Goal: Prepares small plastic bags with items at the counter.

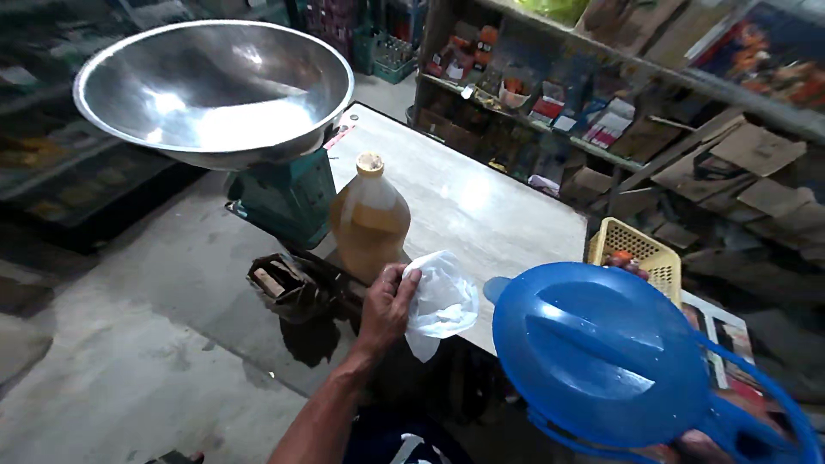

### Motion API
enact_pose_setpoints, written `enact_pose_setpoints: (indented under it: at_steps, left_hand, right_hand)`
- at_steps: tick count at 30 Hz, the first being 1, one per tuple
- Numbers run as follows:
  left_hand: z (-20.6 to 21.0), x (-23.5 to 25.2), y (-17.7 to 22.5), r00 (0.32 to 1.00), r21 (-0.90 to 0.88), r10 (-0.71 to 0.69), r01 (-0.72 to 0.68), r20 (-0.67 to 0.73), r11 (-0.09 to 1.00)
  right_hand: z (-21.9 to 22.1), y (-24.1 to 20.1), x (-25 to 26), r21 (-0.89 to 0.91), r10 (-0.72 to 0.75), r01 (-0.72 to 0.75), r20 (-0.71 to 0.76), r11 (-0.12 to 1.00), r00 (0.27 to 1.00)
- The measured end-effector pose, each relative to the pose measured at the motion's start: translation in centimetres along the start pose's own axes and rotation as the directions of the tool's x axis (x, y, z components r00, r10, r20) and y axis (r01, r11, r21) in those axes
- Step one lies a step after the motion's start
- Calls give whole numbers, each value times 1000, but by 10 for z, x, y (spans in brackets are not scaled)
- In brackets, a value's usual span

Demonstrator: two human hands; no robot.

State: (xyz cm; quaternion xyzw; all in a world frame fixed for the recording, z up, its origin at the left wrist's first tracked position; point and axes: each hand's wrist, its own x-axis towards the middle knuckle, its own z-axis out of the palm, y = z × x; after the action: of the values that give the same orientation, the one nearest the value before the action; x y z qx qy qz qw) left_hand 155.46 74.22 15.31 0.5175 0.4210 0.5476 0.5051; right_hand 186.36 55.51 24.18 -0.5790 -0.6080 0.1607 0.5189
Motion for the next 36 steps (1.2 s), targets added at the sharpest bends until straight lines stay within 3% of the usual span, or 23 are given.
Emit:
enact_pose_setpoints:
  at_steps: [7, 22, 36]
  left_hand:
    - [29, 5, -6, 997, -53, 11, -7, 80, 999]
    - [63, 15, -12, 981, -51, 30, -21, 192, 998]
    - [88, 25, -18, 969, -43, 17, -7, 248, 999]
  right_hand:
    - [-5, -30, 18, -137, -70, 86, 114, 987, 991]
    - [-5, -48, 22, -349, -65, 77, 45, 934, 997]
    - [-14, -51, 43, -498, -76, 104, 78, 861, 994]
